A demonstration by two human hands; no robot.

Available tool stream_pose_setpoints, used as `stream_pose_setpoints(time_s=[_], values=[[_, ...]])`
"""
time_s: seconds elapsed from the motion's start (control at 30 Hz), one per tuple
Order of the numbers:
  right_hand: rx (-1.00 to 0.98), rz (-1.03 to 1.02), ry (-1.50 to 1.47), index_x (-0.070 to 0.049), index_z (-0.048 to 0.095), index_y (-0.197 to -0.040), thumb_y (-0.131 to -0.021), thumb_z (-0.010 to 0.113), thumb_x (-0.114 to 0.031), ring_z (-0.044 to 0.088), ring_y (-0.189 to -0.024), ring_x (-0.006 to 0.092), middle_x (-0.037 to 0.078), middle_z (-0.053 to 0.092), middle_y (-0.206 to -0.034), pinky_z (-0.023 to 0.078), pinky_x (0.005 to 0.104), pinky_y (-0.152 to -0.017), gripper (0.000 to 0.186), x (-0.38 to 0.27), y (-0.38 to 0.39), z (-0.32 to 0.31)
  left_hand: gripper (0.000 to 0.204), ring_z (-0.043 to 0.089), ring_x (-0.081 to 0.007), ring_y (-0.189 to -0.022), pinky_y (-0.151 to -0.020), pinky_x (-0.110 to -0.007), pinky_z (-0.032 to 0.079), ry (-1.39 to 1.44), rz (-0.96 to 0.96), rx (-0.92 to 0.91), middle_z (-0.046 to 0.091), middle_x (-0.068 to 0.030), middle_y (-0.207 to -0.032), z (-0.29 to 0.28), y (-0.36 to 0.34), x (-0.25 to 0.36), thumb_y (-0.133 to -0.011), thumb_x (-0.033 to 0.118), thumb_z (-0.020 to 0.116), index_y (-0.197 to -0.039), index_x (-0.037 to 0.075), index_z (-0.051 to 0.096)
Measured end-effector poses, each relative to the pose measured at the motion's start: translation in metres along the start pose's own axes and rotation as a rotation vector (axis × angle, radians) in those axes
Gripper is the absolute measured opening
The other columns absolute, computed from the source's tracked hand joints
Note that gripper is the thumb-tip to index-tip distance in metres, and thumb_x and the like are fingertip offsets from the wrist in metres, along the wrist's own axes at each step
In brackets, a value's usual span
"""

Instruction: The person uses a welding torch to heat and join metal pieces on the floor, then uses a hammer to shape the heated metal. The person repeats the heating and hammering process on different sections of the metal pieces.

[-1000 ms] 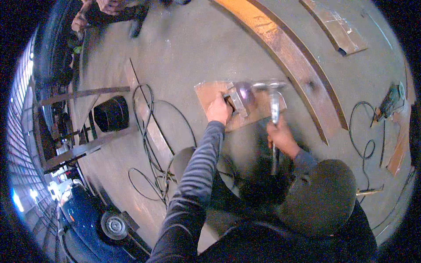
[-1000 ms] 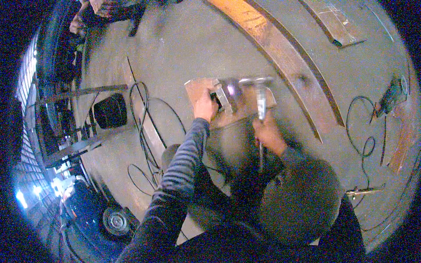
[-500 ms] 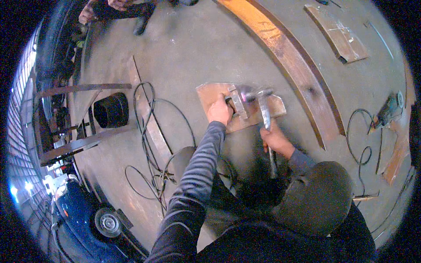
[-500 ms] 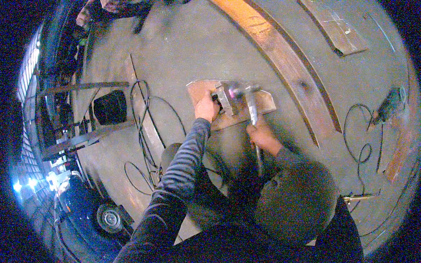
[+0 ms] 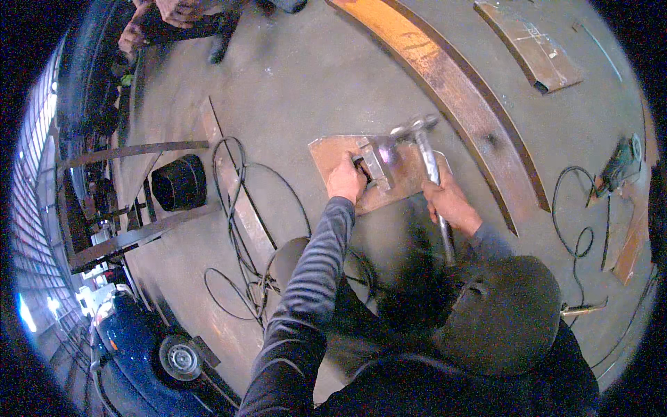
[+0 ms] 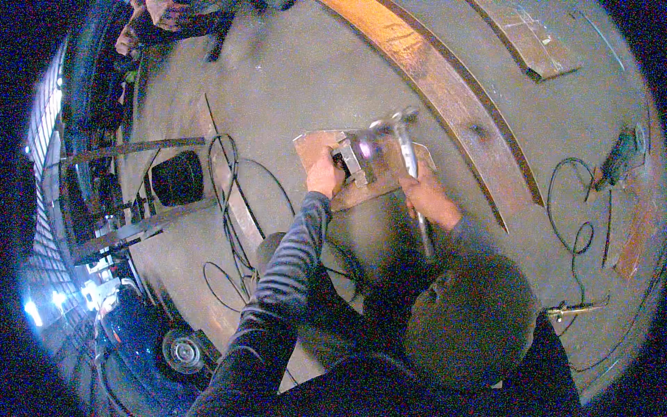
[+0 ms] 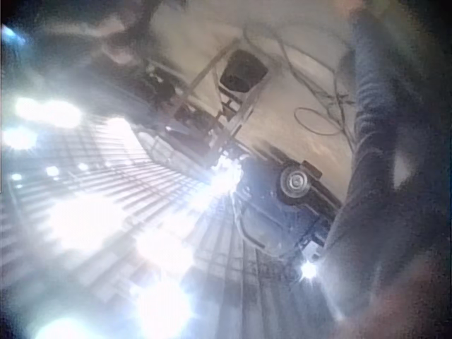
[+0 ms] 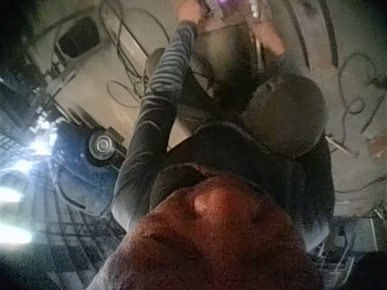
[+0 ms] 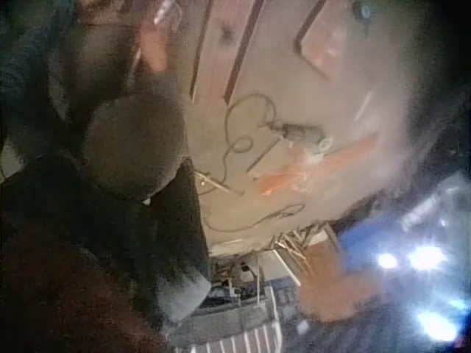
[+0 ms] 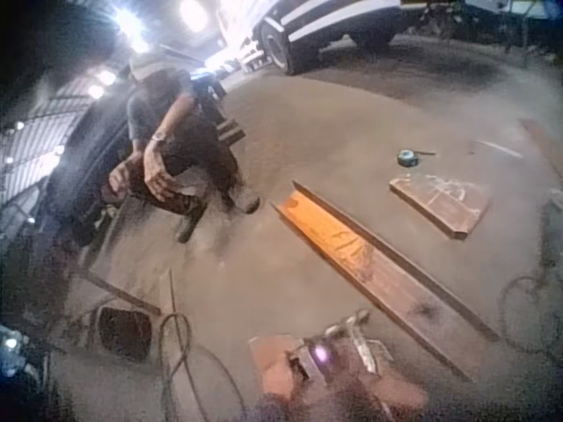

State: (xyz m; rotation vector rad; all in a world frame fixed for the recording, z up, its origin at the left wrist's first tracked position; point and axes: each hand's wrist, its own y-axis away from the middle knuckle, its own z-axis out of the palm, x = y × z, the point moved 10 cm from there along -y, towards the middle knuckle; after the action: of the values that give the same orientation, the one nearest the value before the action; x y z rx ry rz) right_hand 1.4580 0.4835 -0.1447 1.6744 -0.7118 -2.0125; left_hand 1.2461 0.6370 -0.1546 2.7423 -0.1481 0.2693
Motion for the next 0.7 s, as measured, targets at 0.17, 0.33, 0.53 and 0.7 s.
stream_pose_setpoints(time_s=[0.17, 0.33, 0.53, 0.7], values=[[-0.134, 0.039, 0.063, -0.007, 0.035, -0.127, -0.1, 0.05, -0.014, 0.05, -0.05, 0.0131, 0.003, 0.049, -0.074, 0.047, 0.0329, -0.04, 0.031, 0.031, -0.004, 0.031, 0.039, 0.068, -0.0466, -0.098, -0.087, -0.056, 0.051, 0.063, 0.011, -0.038, 0.07, -0.0291, -0.101, 0.001, 0.004, -0.002, -0.088, 0.022, 0.061, -0.124, 0.007, 0.055], [0.0, -0.02, -0.054, -0.004, 0.036, -0.126, -0.099, 0.052, -0.017, 0.051, -0.05, 0.0137, 0.003, 0.049, -0.071, 0.046, 0.0325, -0.041, 0.035, 0.022, 0.01, 0.021, 0.039, 0.067, -0.0466, -0.098, -0.087, -0.056, 0.051, -0.005, 0.004, -0.008, 0.07, -0.0287, -0.101, -0.006, 0.006, -0.002, -0.088, 0.021, 0.061, -0.124, 0.007, 0.054], [-0.041, 0.051, -0.078, -0.002, 0.036, -0.128, -0.098, 0.051, -0.018, 0.053, -0.05, 0.0152, 0.006, 0.053, -0.074, 0.048, 0.0348, -0.042, 0.037, 0.021, 0.014, 0.007, 0.043, 0.067, -0.0466, -0.1, -0.089, -0.055, 0.05, 0.012, 0.015, -0.014, 0.07, -0.0285, -0.103, 0.003, 0.006, -0.002, -0.09, 0.021, 0.061, -0.131, 0.012, 0.053], [-0.067, 0.089, 0.006, -0.002, 0.036, -0.127, -0.098, 0.052, -0.016, 0.055, -0.051, 0.0153, 0.007, 0.053, -0.075, 0.048, 0.0353, -0.04, 0.036, 0.041, 0.019, 0.013, 0.044, 0.067, -0.0468, -0.101, -0.089, -0.054, 0.05, 0.008, 0.074, 0.001, 0.071, -0.0285, -0.104, 0.005, 0.007, 0.013, -0.09, 0.021, 0.06, -0.132, 0.011, 0.053]])
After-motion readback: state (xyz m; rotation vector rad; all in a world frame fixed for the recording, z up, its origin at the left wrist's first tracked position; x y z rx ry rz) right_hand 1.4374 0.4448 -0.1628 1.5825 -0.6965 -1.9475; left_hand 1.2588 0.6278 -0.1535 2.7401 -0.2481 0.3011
